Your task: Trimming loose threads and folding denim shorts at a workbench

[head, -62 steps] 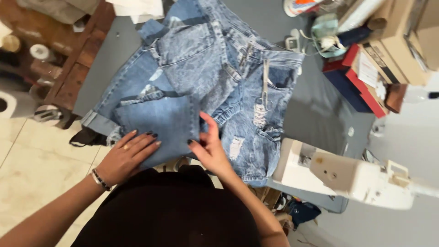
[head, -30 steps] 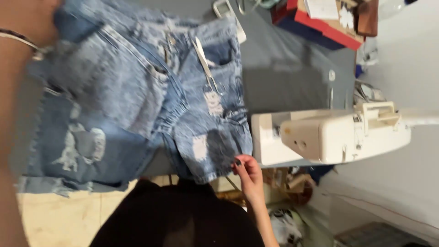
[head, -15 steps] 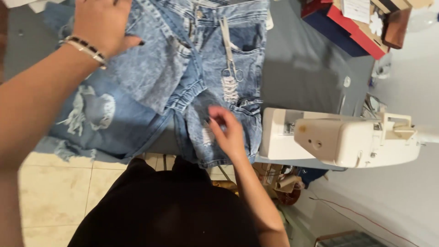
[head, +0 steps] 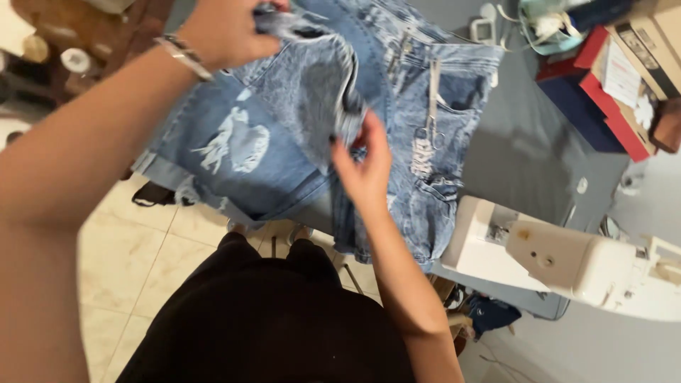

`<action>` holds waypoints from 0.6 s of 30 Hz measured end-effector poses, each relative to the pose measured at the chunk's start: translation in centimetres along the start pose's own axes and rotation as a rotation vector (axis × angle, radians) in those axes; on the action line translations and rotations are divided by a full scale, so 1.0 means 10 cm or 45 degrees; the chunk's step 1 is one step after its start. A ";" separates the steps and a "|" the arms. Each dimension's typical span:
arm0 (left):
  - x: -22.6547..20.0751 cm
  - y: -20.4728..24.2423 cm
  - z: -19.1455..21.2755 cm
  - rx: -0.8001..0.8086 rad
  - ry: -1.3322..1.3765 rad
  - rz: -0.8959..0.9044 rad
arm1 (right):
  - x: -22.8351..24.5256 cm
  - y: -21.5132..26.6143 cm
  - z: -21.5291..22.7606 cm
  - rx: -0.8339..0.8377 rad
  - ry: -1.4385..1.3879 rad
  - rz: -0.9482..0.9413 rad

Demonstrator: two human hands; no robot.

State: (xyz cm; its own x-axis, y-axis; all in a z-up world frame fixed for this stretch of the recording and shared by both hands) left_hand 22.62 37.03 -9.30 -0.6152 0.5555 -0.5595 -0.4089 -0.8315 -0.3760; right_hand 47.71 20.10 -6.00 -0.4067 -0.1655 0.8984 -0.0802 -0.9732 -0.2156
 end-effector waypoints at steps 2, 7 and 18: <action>-0.10 0.39 0.53 0.118 0.077 0.048 | 0.37 0.30 -0.18 0.115 0.122 0.205; 0.09 1.69 0.93 0.481 -0.228 -0.012 | 0.52 1.08 -0.89 0.694 0.495 0.843; 0.09 2.44 0.84 0.280 -0.448 -0.345 | 0.27 1.40 -1.05 0.722 0.702 0.889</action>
State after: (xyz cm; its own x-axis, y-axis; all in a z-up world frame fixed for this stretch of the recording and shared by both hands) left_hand 6.42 17.20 -12.85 -0.6416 0.7489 -0.1658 -0.6950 -0.6590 -0.2875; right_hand 35.94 7.71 -10.66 -0.5671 -0.7610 0.3150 0.7108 -0.6454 -0.2796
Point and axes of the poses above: each hand's wrist, its own y-axis away from the middle knuckle, its own z-axis out of the back of the hand, x = y × z, the point moved 6 cm from there along -y, towards the middle knuckle, and after that the axes turned 3 degrees about -x, right-handed, at the moved point
